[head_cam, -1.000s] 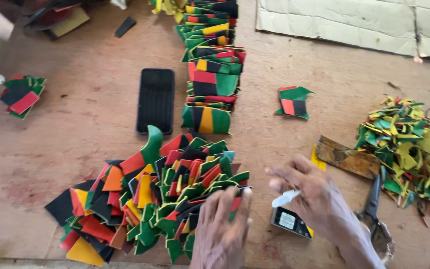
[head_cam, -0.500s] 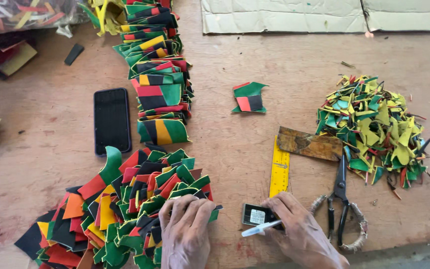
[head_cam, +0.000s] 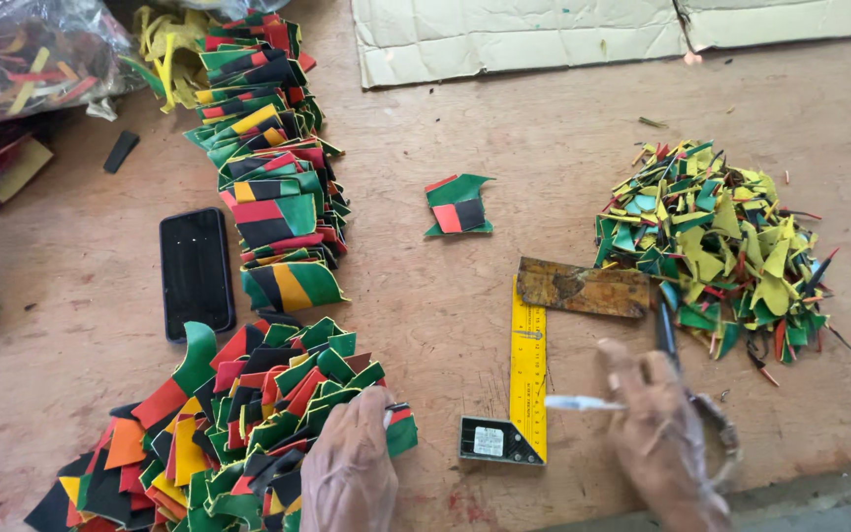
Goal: The person repeatedly picks up small multicolored fabric pieces, places a yellow ruler on them, and marks lines with a white pen. Finished pieces are stacked nearby while scraps accumulate on the table.
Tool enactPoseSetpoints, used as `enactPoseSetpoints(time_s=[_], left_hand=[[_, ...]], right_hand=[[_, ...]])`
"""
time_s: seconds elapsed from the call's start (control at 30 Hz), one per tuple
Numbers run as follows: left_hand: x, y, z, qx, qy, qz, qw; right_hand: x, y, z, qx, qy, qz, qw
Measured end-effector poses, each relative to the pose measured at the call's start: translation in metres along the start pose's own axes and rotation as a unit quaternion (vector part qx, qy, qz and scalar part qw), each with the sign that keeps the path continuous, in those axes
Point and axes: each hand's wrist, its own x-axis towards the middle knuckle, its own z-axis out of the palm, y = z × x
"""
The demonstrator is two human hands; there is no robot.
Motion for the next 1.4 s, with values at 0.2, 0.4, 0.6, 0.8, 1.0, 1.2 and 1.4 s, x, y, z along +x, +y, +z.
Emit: enactPoseSetpoints(time_s=[0.2,0.4,0.6,0.8,1.0,1.2,1.4], left_hand=[[0.005,-0.004,0.003,0.003,0.029,0.088,0.996],[0.003,-0.004,-0.008,-0.045,-0.05,-0.03,0.997],[0.007,0.004,-0.026,-0.108,-0.067,-0.126,0.984],[0.015,0.021,-0.015,-0.107,0.028,0.043,0.993],[0.044,0.037,0.018,-0.201,0.001,0.11,0.974],[0.055,0.037,0.026,-0.154,-0.01,0.106,0.982],[0.051,0.036,0.021,-0.137,-0.072,0.125,0.98]], right_hand=[[0.03,0.017,-0.014,-0.074,0.04,-0.064,0.994],[0.047,0.008,-0.019,-0.082,0.02,-0.009,0.996],[0.045,0.015,-0.029,-0.047,0.044,0.0,0.998],[0.004,-0.035,-0.024,0.115,-0.139,-0.163,0.97],[-0.019,-0.053,-0.019,0.186,-0.232,-0.212,0.931],[-0.032,-0.032,-0.004,0.21,-0.182,-0.251,0.927],[-0.043,-0.018,0.004,0.226,-0.194,-0.267,0.917]])
